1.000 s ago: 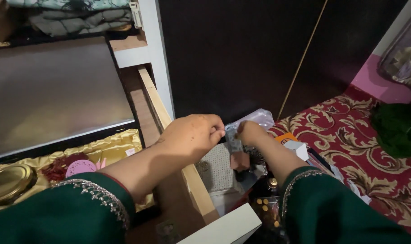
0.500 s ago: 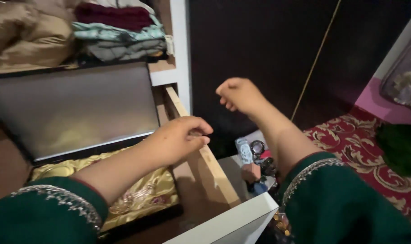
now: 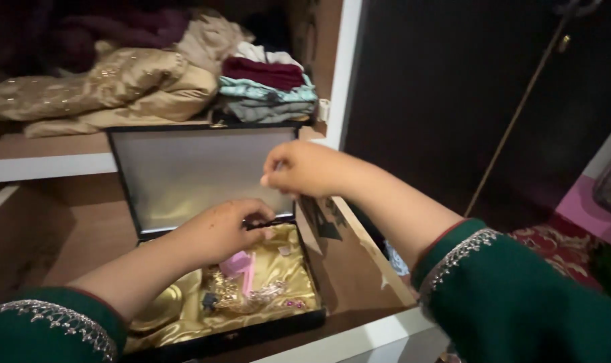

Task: The person removes jewelry and small containers from a black jewelry box, inspects them, and places them into an adjacent drawer. Items handled include a pink container, a black hair clip, a gold chain, a small pink box with a gold ring, and a pink bow hair clip.

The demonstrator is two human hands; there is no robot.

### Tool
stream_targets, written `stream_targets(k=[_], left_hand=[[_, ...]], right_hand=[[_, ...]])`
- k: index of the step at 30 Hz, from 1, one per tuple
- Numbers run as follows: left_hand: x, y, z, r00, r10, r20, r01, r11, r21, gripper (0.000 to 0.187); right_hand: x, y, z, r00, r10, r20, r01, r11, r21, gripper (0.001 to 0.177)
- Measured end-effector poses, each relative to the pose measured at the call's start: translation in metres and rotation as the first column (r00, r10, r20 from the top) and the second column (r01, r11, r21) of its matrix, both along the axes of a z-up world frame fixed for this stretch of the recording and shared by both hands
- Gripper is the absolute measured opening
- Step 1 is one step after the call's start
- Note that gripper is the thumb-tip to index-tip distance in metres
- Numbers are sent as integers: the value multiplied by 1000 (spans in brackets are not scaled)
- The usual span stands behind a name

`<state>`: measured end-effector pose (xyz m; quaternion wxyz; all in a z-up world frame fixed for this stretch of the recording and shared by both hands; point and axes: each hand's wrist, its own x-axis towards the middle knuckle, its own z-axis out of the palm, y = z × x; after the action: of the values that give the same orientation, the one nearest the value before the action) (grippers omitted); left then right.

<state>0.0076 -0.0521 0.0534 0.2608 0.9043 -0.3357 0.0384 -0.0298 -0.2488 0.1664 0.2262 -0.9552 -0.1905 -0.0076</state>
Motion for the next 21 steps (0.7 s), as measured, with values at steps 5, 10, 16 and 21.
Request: stream_targets(k=[5, 10, 16, 21], left_hand=[[4, 50, -13, 994, 112, 20, -113, 991, 78, 32], [16, 78, -38, 990, 142, -24, -139, 984, 111, 31], [16, 87, -49, 985, 158, -74, -120, 920, 372, 31], [23, 82, -74, 975, 179, -129, -102, 885, 454, 42]], right_hand=[[22, 59, -18, 998, 59, -11, -60, 979, -193, 32], [29, 106, -54, 992, 123, 15, -107, 916, -386, 40], [40, 115, -107, 988, 117, -97, -143, 935, -326, 35], [52, 103, -142, 988, 107, -110, -145, 884, -444, 36]])
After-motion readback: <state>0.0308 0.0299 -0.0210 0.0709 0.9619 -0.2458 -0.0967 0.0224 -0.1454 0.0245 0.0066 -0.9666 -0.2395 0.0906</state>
